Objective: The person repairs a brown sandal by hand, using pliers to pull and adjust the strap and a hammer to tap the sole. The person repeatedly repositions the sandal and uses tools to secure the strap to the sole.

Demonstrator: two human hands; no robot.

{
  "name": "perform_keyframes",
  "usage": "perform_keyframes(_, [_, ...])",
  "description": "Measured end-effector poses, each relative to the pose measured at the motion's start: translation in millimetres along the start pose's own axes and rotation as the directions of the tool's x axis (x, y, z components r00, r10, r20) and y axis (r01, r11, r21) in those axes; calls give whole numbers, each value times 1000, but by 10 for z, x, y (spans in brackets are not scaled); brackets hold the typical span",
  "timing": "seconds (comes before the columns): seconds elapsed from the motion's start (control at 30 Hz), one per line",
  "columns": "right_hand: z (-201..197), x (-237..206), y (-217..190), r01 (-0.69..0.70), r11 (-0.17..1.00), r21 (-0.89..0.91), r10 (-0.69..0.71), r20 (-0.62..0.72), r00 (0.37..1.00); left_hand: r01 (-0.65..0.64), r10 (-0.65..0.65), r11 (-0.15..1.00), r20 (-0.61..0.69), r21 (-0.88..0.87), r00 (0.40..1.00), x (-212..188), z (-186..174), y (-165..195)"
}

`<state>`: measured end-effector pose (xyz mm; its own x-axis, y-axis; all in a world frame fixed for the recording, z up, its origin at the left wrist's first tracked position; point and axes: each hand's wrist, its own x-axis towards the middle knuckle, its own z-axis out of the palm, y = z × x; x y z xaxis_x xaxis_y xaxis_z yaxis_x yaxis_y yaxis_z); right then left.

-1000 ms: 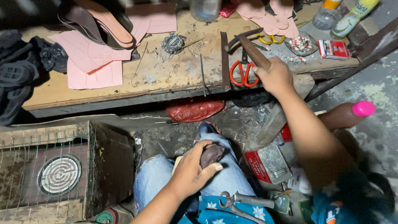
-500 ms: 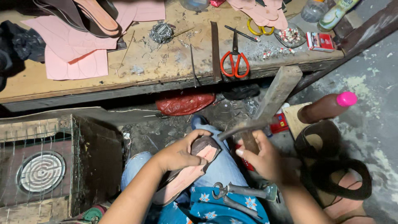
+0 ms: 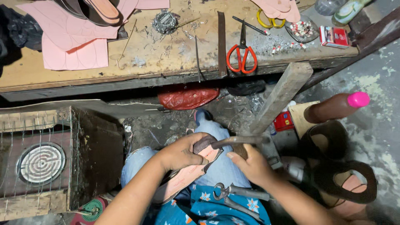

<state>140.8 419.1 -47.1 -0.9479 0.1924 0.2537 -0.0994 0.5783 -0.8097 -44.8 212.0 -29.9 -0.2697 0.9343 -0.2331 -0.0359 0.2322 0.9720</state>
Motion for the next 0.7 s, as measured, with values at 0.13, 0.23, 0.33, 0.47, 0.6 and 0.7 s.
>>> perform_keyframes(0.13, [43, 41, -268, -353, 916, -189, 368, 49, 929, 34, -34, 998, -3, -51, 999, 54, -9, -71])
perform_keyframes(0.23, [-129, 145, -454, -416, 875, -248, 442, 59, 895, 43, -40, 984, 17, -173, 999, 66, -26, -105])
perform_keyframes(0.33, [-351, 108, -591, -329, 943, -49, 329, 2, 944, 56, -49, 981, 43, -185, 998, 66, -30, -134])
perform_keyframes(0.47, [-192, 65, -619, -217, 976, -7, 211, -195, 958, 123, -105, 943, 74, -310, 992, 57, -29, -152])
perform_keyframes(0.6, [-201, 58, -620, -63, 984, -169, 81, 101, 992, 26, -25, 999, -26, 19, 999, 34, -19, -144])
perform_keyframes(0.7, [-370, -16, -738, -532, 836, 138, 542, -54, 838, 24, -22, 965, 9, -260, 1000, 18, 13, -140])
